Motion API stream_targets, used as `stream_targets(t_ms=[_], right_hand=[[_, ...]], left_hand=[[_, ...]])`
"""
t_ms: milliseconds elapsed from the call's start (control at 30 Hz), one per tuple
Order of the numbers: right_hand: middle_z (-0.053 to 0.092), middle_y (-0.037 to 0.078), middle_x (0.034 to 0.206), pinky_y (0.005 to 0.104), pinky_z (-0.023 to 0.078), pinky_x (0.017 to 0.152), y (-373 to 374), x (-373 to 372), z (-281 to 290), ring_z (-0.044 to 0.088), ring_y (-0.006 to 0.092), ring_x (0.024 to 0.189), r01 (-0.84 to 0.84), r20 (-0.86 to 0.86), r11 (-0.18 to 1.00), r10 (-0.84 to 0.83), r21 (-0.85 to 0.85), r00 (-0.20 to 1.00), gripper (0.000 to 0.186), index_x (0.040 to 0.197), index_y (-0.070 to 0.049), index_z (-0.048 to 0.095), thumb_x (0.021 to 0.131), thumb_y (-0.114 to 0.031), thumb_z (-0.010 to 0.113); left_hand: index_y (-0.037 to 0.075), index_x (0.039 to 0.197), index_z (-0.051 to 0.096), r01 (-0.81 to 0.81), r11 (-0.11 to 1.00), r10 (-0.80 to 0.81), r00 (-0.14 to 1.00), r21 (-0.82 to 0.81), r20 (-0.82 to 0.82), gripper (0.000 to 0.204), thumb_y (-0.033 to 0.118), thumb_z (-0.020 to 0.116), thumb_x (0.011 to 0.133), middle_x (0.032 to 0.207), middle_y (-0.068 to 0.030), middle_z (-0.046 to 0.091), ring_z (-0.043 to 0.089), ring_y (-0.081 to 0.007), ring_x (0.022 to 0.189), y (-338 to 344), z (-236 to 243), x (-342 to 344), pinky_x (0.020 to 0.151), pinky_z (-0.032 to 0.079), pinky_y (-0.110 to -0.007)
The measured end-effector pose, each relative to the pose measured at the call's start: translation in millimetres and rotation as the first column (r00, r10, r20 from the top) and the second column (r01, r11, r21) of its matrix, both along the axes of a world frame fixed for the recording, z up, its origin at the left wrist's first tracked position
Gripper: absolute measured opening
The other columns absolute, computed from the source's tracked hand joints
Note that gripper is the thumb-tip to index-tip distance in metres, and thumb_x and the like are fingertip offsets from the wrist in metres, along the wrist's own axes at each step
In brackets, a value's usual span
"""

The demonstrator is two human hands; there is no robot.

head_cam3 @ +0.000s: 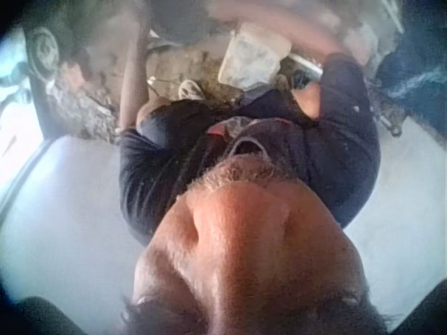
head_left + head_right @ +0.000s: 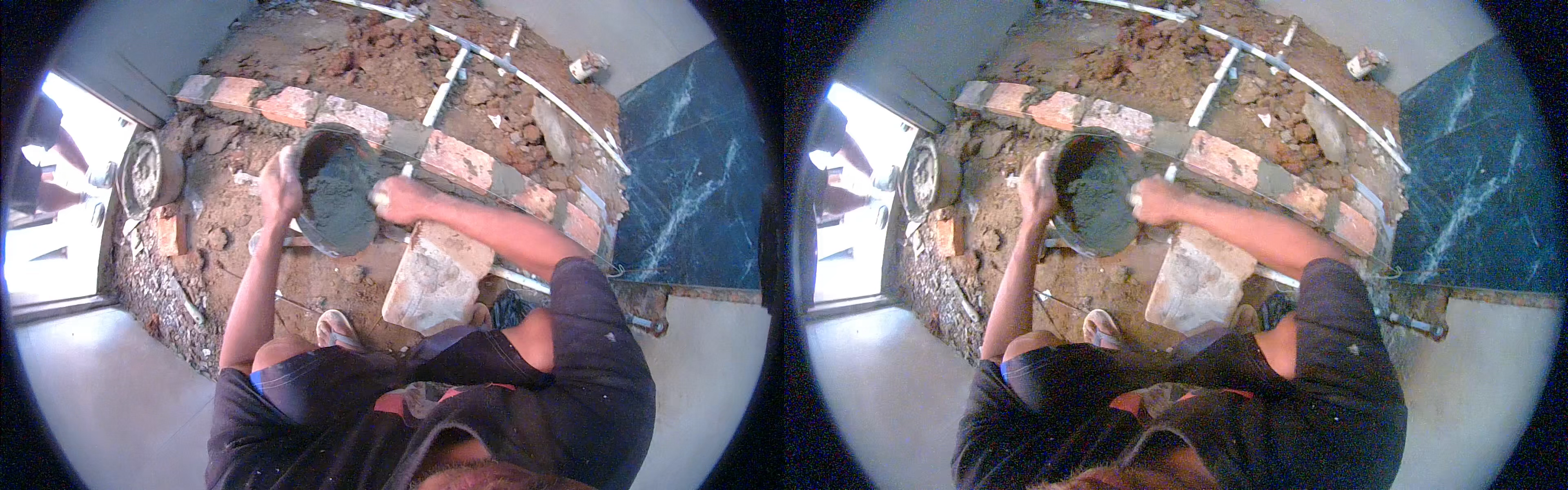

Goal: The person applies mortar to a row of bricks using a trowel, places a brick on the mortar, and taps it into place with a hammer.

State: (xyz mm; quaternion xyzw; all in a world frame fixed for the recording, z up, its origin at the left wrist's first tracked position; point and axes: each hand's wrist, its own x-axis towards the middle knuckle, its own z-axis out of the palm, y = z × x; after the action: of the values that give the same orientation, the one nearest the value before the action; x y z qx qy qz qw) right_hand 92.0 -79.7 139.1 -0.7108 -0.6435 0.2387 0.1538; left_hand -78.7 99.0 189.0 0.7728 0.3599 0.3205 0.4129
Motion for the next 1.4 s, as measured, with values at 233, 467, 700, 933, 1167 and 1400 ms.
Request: stream_targets(t_ms=[233, 467, 700, 933, 1167, 1400], right_hand=[[0.066, 0.008, 0.069, 0.0391, 0.052, 0.064, -8.4, -48.8, 15.5, 0.065, 0.0174, 0.068, 0.116, -0.628, 0.947, -0.288, -0.300, 0.723, 0.022, 0.086, -0.002, 0.064, 0.081, -0.024, 0.066], [0.060, 0.014, 0.085, 0.0486, 0.052, 0.069, -31.3, -0.8, 16.7, 0.064, 0.0354, 0.079, -0.022, 0.369, 0.945, -0.106, 0.327, 0.924, 0.022, 0.104, -0.018, 0.062, 0.082, -0.015, 0.058], [0.063, 0.012, 0.087, 0.0475, 0.051, 0.073, -23.3, -11.9, 116.5, 0.064, 0.0340, 0.086, 0.207, 0.402, 0.950, -0.288, 0.232, 0.869, 0.020, 0.100, -0.013, 0.066, 0.081, -0.016, 0.061], [0.068, 0.021, 0.086, 0.0463, 0.054, 0.074, -13.0, 27.3, 6.0, 0.067, 0.0389, 0.083, -0.042, 0.230, 0.960, 0.109, -0.278, 0.967, 0.023, 0.085, -0.005, 0.068, 0.075, -0.024, 0.061], [0.066, 0.018, 0.096, 0.0480, 0.052, 0.080, -5.6, -45.3, 17.4, 0.064, 0.0401, 0.086, -0.158, -0.164, 0.986, 0.148, -0.046, 0.975, 0.029, 0.093, -0.005, 0.066, 0.081, -0.029, 0.055], [0.060, 0.017, 0.089, 0.0480, 0.050, 0.072, -18.6, -37.3, 43.7, 0.063, 0.0366, 0.084, 0.054, 0.296, 0.985, -0.101, 0.163, 0.950, 0.020, 0.099, -0.011, 0.064, 0.083, -0.015, 0.055]], left_hand=[[-0.004, 0.089, 0.061, -0.059, 0.997, 0.061, 0.997, 0.048, -0.045, 0.047, 0.037, 0.041, 0.100, 0.069, -0.0187, 0.056, 0.053, -0.0260, 0.068, 17.4, -11.9, -21.4, 0.070, 0.044, -0.039], [-0.004, 0.087, 0.061, -0.031, 0.997, 0.038, 0.995, -0.071, 0.092, 0.048, 0.040, 0.043, 0.099, 0.071, -0.0120, 0.058, 0.051, -0.0190, 0.070, 31.5, -19.2, -30.3, 0.069, 0.044, -0.036], [-0.005, 0.101, 0.065, -0.070, 0.983, 0.076, 0.997, -0.172, 0.024, 0.043, 0.033, 0.044, 0.100, 0.084, -0.0096, 0.067, 0.056, -0.0164, 0.078, 44.8, -23.3, -40.7, 0.077, 0.045, -0.032], [-0.004, 0.091, 0.062, -0.112, 0.990, 0.117, 0.991, -0.085, 0.058, 0.046, 0.039, 0.045, 0.098, 0.075, -0.0183, 0.061, 0.056, -0.0248, 0.073, 25.9, -18.3, -25.6, 0.073, 0.044, -0.038], [-0.003, 0.094, 0.064, -0.032, 0.997, 0.040, 0.993, -0.072, 0.113, 0.040, 0.031, 0.046, 0.100, 0.079, -0.0099, 0.065, 0.055, -0.0172, 0.073, 26.7, -24.2, -36.4, 0.071, 0.045, -0.033], [-0.002, 0.093, 0.065, -0.106, 0.990, 0.115, 0.989, -0.091, 0.098, 0.038, 0.030, 0.044, 0.101, 0.079, -0.0021, 0.062, 0.050, -0.0116, 0.075, 27.4, -14.8, -49.6, 0.072, 0.043, -0.029]])
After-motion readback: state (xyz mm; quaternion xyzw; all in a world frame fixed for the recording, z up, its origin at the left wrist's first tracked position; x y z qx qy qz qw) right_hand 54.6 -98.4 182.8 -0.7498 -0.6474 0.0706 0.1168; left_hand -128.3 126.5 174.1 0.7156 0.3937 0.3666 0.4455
